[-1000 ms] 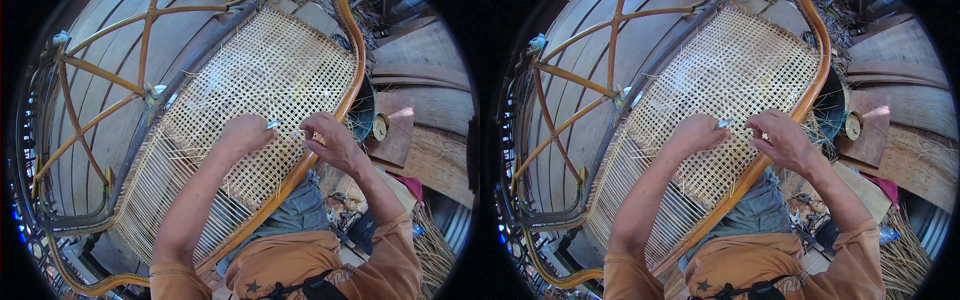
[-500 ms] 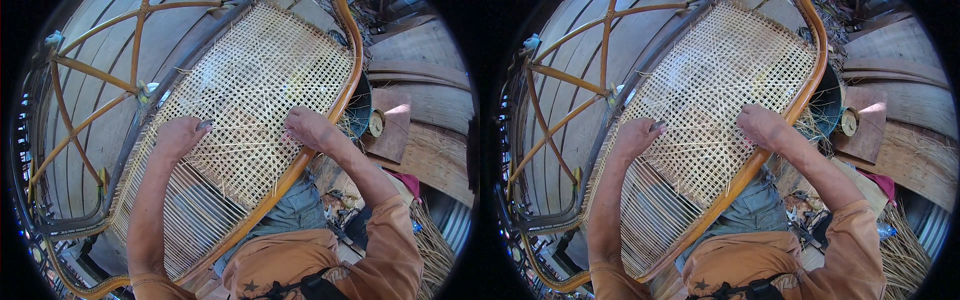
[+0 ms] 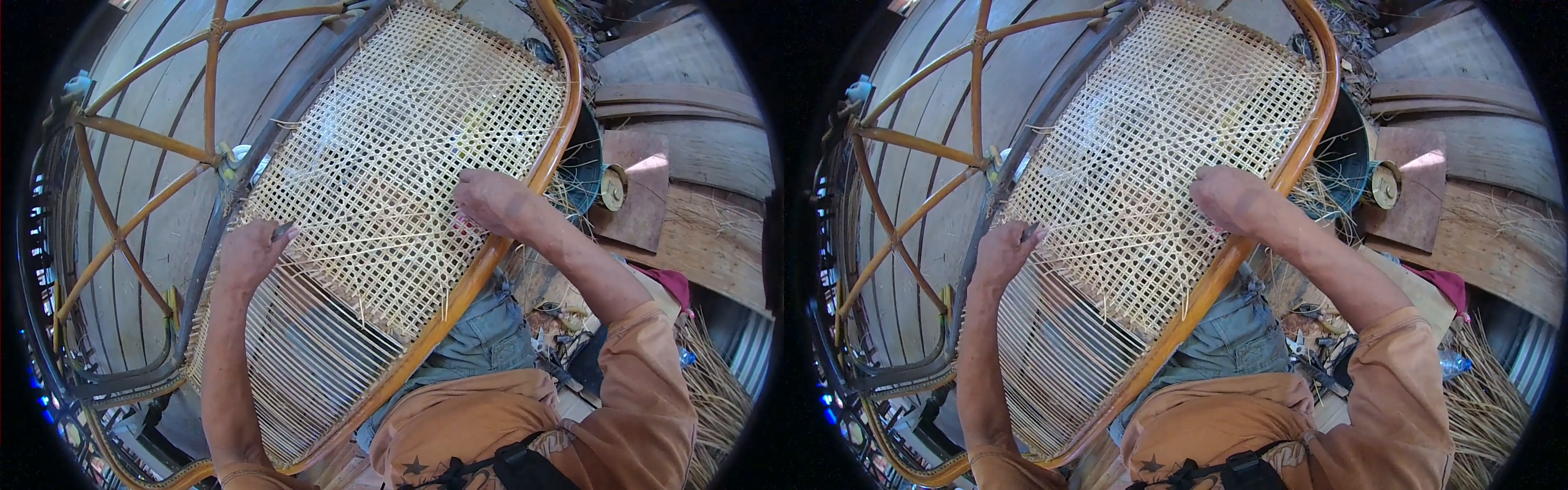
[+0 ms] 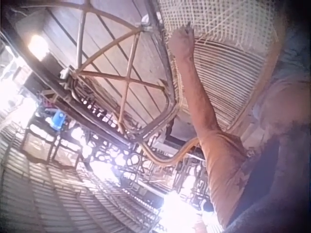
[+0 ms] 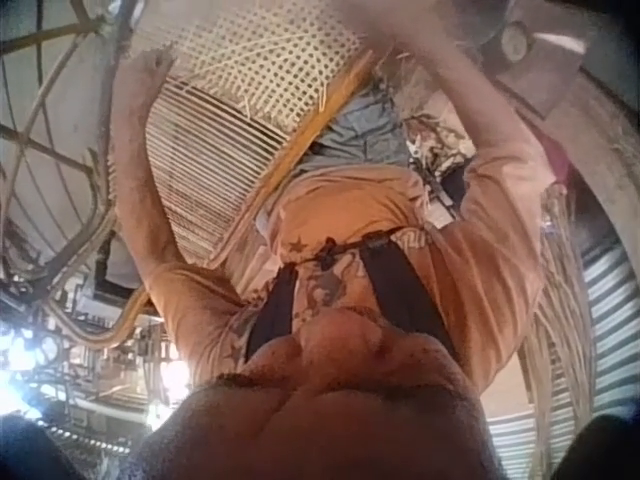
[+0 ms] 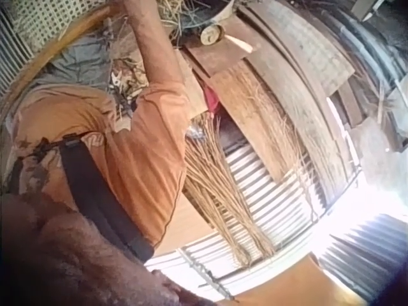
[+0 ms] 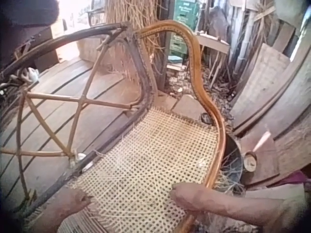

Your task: Repairing or weaving a rattan chair frame with straw-like material.

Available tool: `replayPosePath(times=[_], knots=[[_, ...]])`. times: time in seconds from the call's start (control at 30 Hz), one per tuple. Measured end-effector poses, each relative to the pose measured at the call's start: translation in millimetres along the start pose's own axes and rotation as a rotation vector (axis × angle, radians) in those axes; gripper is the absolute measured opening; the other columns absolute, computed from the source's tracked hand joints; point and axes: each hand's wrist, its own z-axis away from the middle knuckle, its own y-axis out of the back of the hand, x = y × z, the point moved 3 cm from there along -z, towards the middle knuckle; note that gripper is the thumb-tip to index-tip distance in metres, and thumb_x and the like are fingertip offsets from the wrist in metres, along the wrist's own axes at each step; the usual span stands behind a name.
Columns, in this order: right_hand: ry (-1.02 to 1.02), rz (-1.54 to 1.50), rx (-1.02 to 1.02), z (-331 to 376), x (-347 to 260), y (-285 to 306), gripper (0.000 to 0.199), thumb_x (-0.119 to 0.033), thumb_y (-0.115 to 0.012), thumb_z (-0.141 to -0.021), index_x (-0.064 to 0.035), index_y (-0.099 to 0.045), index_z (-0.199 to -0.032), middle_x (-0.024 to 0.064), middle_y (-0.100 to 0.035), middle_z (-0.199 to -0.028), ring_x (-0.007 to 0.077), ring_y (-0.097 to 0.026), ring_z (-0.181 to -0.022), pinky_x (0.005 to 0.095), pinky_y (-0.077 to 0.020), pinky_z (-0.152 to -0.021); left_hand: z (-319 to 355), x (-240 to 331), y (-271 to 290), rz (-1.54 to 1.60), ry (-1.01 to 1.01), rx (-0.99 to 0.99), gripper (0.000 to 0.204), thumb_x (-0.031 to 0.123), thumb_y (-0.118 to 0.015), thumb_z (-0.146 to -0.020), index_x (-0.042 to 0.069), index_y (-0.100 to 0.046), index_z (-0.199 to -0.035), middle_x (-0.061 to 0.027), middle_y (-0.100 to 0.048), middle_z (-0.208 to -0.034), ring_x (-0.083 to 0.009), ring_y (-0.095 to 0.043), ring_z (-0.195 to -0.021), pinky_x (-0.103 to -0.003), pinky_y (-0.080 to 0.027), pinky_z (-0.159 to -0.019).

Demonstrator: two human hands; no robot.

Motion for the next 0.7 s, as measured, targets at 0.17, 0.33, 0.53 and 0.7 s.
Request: replayPosePath(times=[0.17,0.33,0.53,0.7], knots=[[-0.274,-0.452,-0.076,-10,7,17,0.009,-0.012,-0.057,-0.078,-0.0051,-0.061,-0.074,0.0072,-0.058,-0.081,0.0222,-0.059,-0.077,0.0353,-0.0474,-0.070,25,-18,-4,-0.059,0.065,-0.063,0.045,0.047,-0.051,-0.086,0.004,-0.063,-0.086,-0.0174,-0.061,-0.080,-0.0362,-0.060,-0.076,-0.044,-0.047,-0.067],[-0.256,-1.187,0.382,37,37,38,0.015,-0.016,-0.061,-0.083,-0.0015,-0.062,-0.088,0.0024,-0.059,-0.075,0.0102,-0.055,-0.069,0.0246,-0.0453,-0.064,34,-49,21,0.218,0.191,0.145,0.034,0.035,-0.056,-0.087,0.002,-0.062,-0.096,-0.0182,-0.063,-0.091,-0.0340,-0.061,-0.080,-0.040,-0.047,-0.072],[-0.968,-1.380,0.994,206,39,0,0.011,-0.017,-0.058,-0.089,-0.0058,-0.060,-0.091,-0.0058,-0.050,-0.068,0.0018,-0.044,-0.057,0.0176,-0.0354,-0.050,13,60,37,0.336,0.104,0.301,0.033,0.031,-0.055,-0.087,0.003,-0.060,-0.104,-0.0165,-0.062,-0.090,-0.0336,-0.060,-0.084,-0.041,-0.046,-0.074],[-1.182,-1.178,1.006,313,4,-29,0.012,-0.016,-0.055,-0.089,-0.0052,-0.060,-0.089,-0.0049,-0.050,-0.067,0.0024,-0.044,-0.057,0.0185,-0.0361,-0.050,-12,142,-16,0.183,-0.132,0.233,0.030,0.030,-0.056,-0.086,0.003,-0.060,-0.099,-0.0170,-0.061,-0.088,-0.0357,-0.059,-0.080,-0.044,-0.046,-0.071]])
